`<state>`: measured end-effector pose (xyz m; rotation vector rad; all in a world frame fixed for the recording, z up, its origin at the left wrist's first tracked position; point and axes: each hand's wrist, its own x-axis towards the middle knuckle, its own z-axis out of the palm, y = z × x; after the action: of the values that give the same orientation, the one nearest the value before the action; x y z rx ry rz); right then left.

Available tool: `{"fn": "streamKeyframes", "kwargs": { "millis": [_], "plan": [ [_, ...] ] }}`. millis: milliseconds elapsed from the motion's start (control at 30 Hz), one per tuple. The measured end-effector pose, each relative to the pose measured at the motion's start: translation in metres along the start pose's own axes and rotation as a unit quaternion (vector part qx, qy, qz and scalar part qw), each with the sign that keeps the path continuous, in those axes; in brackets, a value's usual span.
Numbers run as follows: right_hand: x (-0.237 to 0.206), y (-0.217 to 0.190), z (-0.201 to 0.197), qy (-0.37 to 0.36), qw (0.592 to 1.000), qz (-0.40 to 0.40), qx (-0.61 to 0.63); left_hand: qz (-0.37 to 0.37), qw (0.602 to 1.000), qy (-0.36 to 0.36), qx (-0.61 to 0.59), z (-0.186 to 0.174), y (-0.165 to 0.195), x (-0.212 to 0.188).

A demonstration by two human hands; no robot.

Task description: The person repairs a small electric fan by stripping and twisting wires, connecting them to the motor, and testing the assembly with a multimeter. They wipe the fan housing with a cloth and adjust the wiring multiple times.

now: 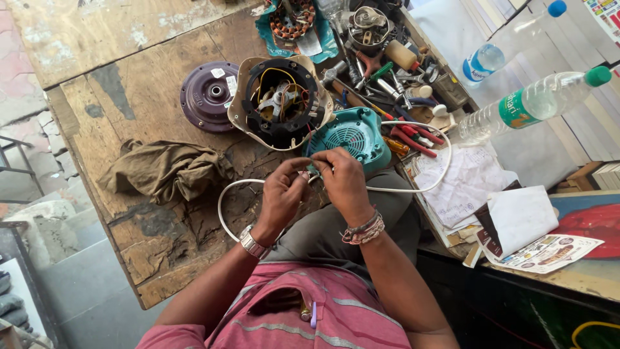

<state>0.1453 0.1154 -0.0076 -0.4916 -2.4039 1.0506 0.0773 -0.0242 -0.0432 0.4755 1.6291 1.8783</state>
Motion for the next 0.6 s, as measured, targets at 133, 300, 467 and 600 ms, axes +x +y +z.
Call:
{"fn": "streamKeyframes", "kwargs": {
  "millis": [133,300,467,600],
  "plan": [
    [0.002,0.008,0.003,-0.034,0.983,0.123,0.134,-0.017,0.991,0.017,-0.134,0.012,-0.011,-0.008],
    [0.005,0.021,0.005,-0.058,0.954,0.174,0.238,-0.017,0.979,-0.016,-0.204,0.021,-0.022,-0.013],
    [0.006,0.02,0.003,-0.07,0.887,0.185,0.417,0.008,0.996,0.012,-0.09,0.019,-0.022,-0.01],
    [0.005,0.006,-0.004,-0.095,0.937,0.111,0.319,0.068,0.991,0.041,0.103,0.014,-0.015,-0.005]
  ]
}}
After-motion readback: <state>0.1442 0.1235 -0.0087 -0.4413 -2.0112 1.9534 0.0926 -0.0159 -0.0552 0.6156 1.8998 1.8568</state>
